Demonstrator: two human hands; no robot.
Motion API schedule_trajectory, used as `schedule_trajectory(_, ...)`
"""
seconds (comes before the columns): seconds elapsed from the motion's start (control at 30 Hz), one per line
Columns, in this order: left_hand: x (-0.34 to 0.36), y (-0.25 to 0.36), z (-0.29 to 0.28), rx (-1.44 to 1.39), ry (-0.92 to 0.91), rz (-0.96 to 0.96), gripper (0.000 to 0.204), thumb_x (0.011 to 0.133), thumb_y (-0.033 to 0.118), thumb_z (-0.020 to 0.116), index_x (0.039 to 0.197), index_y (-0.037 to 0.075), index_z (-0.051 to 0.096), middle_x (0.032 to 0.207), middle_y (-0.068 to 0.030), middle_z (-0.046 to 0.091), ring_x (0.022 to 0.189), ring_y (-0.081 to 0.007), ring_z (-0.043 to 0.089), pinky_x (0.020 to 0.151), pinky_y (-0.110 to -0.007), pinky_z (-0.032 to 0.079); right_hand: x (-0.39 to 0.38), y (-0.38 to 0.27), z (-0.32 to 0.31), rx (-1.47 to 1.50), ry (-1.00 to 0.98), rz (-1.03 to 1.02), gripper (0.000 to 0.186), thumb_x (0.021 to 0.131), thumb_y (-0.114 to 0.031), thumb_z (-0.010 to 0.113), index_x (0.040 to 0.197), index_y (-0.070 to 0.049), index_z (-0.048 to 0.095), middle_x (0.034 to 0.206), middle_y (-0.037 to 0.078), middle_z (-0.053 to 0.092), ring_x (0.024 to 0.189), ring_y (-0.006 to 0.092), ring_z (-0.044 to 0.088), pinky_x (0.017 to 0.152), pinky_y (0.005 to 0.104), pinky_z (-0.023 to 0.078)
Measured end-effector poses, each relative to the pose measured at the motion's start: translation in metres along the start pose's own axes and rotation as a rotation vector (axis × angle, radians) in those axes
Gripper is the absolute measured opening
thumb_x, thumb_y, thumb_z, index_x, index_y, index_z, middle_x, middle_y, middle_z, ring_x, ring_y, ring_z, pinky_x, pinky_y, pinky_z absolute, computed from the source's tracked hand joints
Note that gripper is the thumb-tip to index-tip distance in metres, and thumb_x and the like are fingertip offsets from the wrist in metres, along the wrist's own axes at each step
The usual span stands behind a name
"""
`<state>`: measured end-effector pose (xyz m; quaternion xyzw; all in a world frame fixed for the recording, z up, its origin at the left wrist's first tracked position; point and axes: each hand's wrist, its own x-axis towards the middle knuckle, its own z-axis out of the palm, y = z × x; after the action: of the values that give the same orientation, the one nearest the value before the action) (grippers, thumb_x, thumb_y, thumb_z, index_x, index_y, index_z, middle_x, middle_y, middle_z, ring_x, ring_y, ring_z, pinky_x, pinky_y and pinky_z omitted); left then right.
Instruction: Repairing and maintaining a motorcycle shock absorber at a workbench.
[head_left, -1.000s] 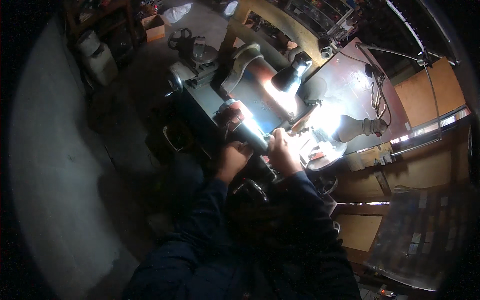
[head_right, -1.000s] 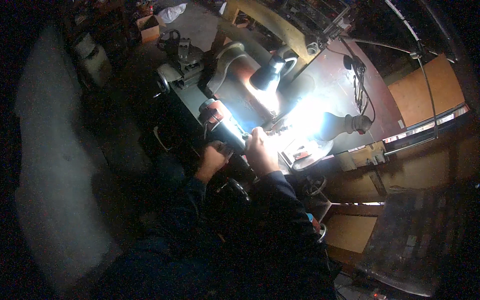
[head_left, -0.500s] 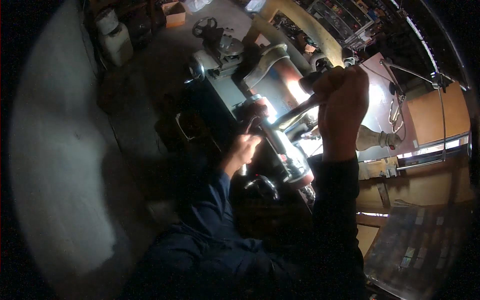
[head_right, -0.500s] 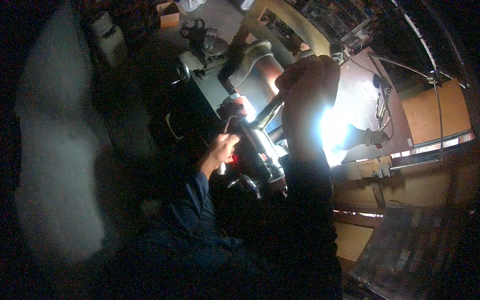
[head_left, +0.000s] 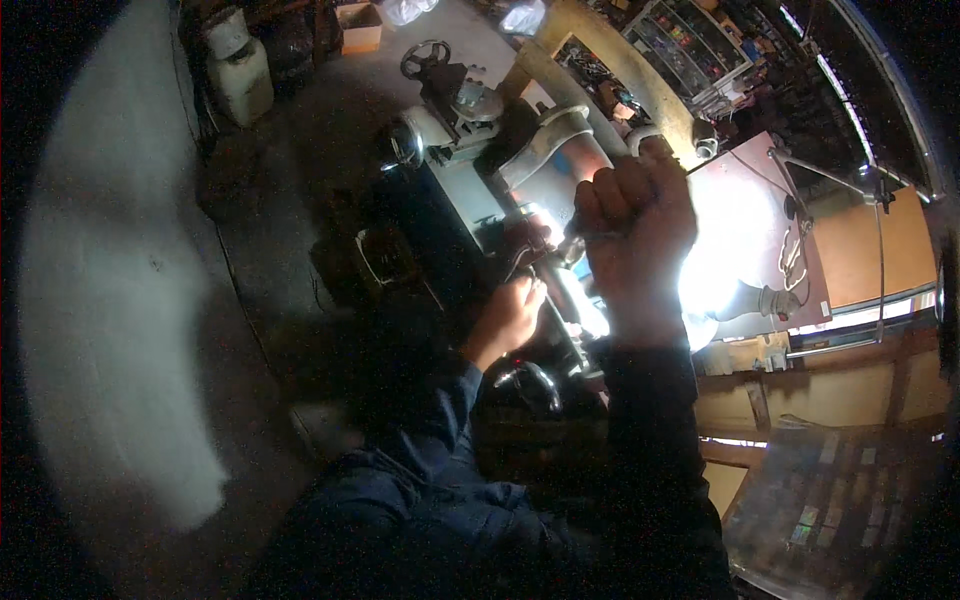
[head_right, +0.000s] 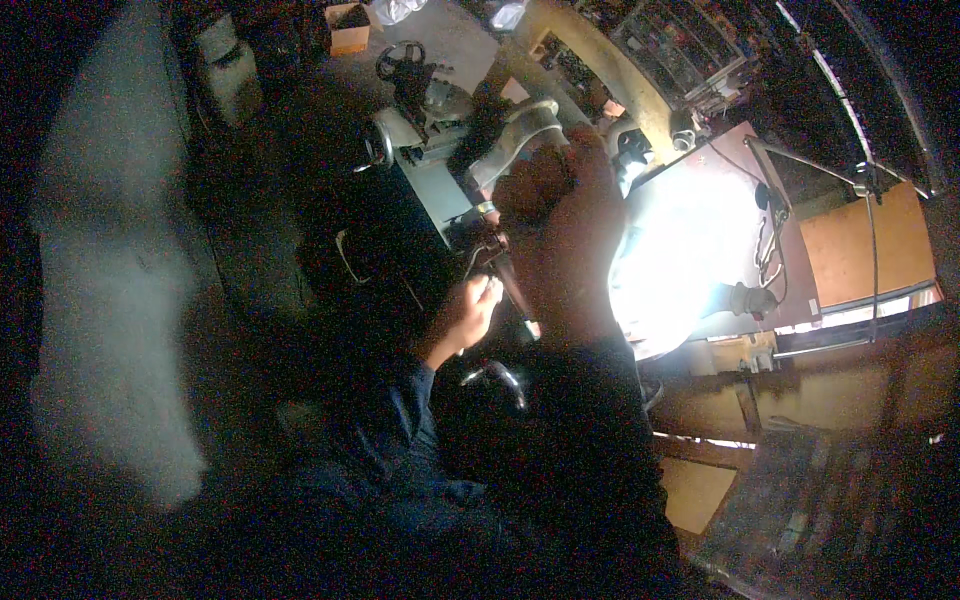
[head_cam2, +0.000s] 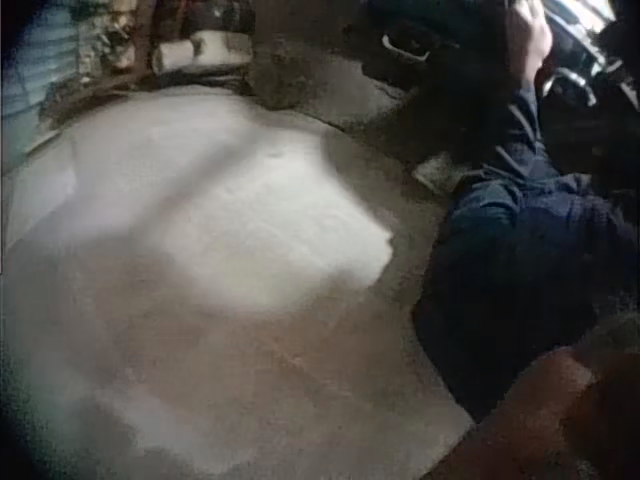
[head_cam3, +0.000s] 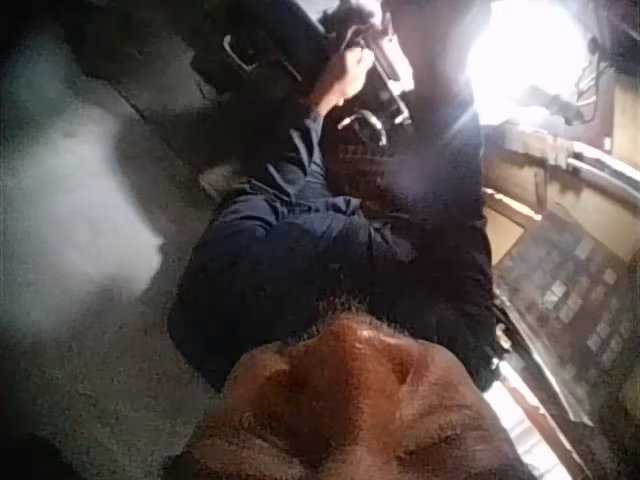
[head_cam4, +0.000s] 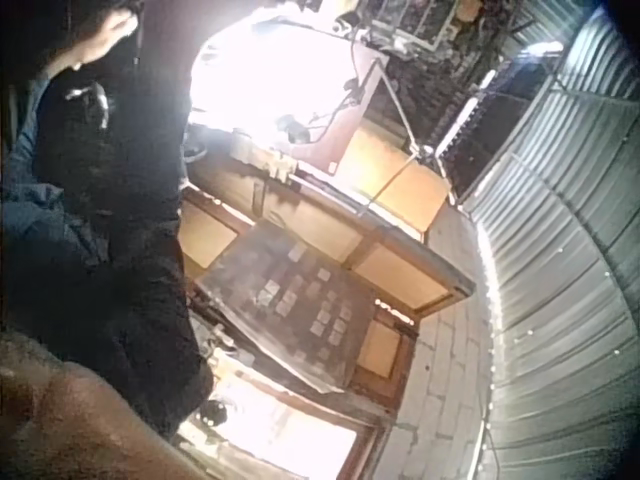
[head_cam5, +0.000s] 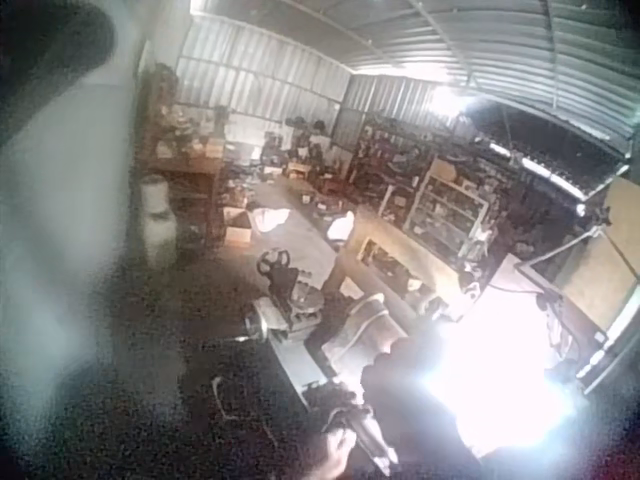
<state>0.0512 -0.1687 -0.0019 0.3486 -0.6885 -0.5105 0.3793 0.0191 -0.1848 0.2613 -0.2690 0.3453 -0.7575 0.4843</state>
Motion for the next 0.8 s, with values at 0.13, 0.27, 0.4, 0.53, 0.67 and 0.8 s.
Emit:
schedule_trajectory(0.13,0.015,0.058,-0.045,-0.190,0.117,0.174,0.029,0.095,0.025,0.047,0.082,0.003,0.059,0.059,-0.0047,0.054,0.051,-0.0166,0.052,0.050,-0.030,0.042,0.031,0.036,-0.119,-0.169,0.332,-0.241,0.022,0.091,-0.015,0.045,0.070,-0.010,0.041,0.057,0.001,0.032,0.049,0.0135,0.034,0.050,0.0279,0.034)
schedule_trajectory(0.27,0.027,0.059,-0.077,-0.286,0.221,0.048,0.022,0.091,0.015,0.052,0.077,0.002,0.061,0.060,-0.0079,0.056,0.052,-0.0162,0.053,0.050,-0.035,0.040,-0.025,0.138,-0.147,-0.442,0.495,-0.439,0.019,0.091,-0.014,0.046,0.076,-0.004,0.049,0.065,0.005,0.049,0.056,0.0206,0.048,0.053,0.0343,0.042)
schedule_trajectory(0.4,0.023,0.028,-0.080,0.145,-0.131,0.052,0.032,0.090,0.026,0.058,0.072,0.000,0.063,0.062,-0.0146,0.061,0.053,-0.0229,0.058,0.051,-0.035,0.043,-0.143,0.204,-0.173,-0.230,0.237,0.086,0.021,0.090,-0.021,0.047,0.077,-0.006,0.053,0.064,0.005,0.049,0.052,0.0152,0.045,0.049,0.0289,0.037)
schedule_trajectory(0.53,0.015,0.056,-0.045,0.402,-0.142,0.102,0.027,0.093,0.024,0.053,0.086,0.000,0.065,0.072,-0.0196,0.064,0.067,-0.0334,0.066,0.054,-0.041,0.047,-0.160,0.182,-0.168,0.115,0.459,0.403,0.024,0.088,-0.027,0.047,0.076,-0.007,0.054,0.061,0.006,0.050,0.054,0.0163,0.047,0.051,0.0311,0.041)
schedule_trajectory(0.67,0.022,0.067,-0.062,0.183,0.141,0.453,0.027,0.094,0.021,0.051,0.080,0.001,0.063,0.064,-0.0105,0.062,0.053,-0.0209,0.058,0.047,-0.034,0.041,-0.102,0.120,-0.157,0.411,0.526,0.299,0.017,0.088,-0.022,0.049,0.073,-0.012,0.049,0.059,0.001,0.043,0.050,0.0147,0.041,0.048,0.0305,0.034)
schedule_trajectory(0.8,0.042,0.096,-0.066,0.258,0.189,0.540,0.032,0.093,0.022,0.052,0.071,0.001,0.059,0.062,-0.0099,0.057,0.051,-0.0231,0.054,0.049,-0.035,0.040,-0.065,0.099,-0.160,0.217,0.505,0.285,0.017,0.092,-0.019,0.049,0.084,-0.006,0.055,0.060,0.000,0.043,0.051,0.0137,0.042,0.049,0.0309,0.036)
